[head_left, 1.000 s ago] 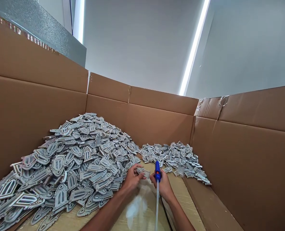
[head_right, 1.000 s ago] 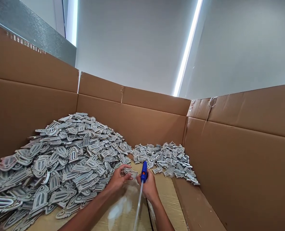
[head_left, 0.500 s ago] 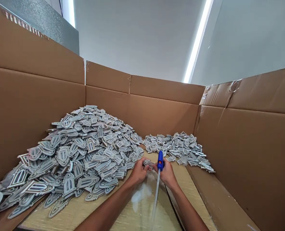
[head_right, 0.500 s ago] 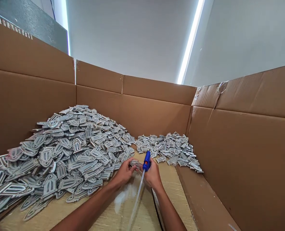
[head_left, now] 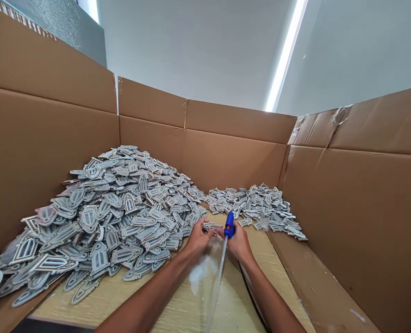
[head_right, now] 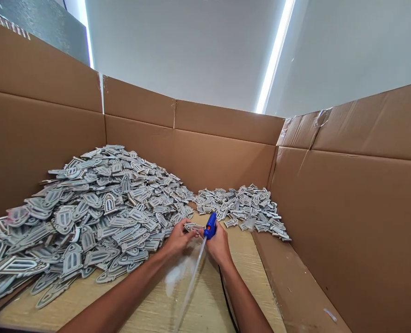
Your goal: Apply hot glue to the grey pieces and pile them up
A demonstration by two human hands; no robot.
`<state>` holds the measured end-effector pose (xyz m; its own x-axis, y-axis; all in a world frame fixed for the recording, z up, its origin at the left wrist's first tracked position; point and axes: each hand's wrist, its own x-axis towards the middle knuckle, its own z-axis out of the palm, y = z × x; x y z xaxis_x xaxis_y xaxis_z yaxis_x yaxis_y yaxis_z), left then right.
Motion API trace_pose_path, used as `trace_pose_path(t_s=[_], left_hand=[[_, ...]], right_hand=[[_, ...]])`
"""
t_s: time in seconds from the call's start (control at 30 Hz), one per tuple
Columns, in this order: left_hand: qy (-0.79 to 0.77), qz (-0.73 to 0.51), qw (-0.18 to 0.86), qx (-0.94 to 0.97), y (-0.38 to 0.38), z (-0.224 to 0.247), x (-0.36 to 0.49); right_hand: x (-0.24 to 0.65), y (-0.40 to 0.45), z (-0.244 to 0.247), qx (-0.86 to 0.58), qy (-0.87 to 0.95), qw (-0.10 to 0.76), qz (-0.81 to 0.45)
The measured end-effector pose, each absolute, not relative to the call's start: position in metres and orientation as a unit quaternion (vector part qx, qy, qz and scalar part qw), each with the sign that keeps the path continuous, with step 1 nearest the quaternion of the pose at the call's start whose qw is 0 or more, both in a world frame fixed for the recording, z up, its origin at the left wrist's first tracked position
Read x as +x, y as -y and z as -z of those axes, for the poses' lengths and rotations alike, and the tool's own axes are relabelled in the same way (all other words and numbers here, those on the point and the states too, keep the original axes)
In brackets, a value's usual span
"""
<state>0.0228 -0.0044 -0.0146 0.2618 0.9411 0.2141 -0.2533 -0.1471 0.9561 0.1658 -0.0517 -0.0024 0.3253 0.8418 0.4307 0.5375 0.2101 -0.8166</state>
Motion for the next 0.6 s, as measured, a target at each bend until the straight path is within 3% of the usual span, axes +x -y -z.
trace_pose_path(t_s=[0.13, 0.3, 0.6], left_hand=[[-0.328, -0.531, 0.584, 0.519, -0.002, 0.014, 0.018], [-0.355, -0.532, 0.574, 0.512, -0.010, 0.014, 0.013], [-0.300, -0.489, 0.619, 0.537, -0.005, 0.010, 0.013]], right_hand=[[0.164, 0.053, 0.003, -0.570, 0.590, 0.549, -0.159], [0.167, 0.052, 0.003, -0.499, 0.582, 0.566, -0.305], [0.168, 0.053, 0.004, -0.512, 0.585, 0.480, -0.406]])
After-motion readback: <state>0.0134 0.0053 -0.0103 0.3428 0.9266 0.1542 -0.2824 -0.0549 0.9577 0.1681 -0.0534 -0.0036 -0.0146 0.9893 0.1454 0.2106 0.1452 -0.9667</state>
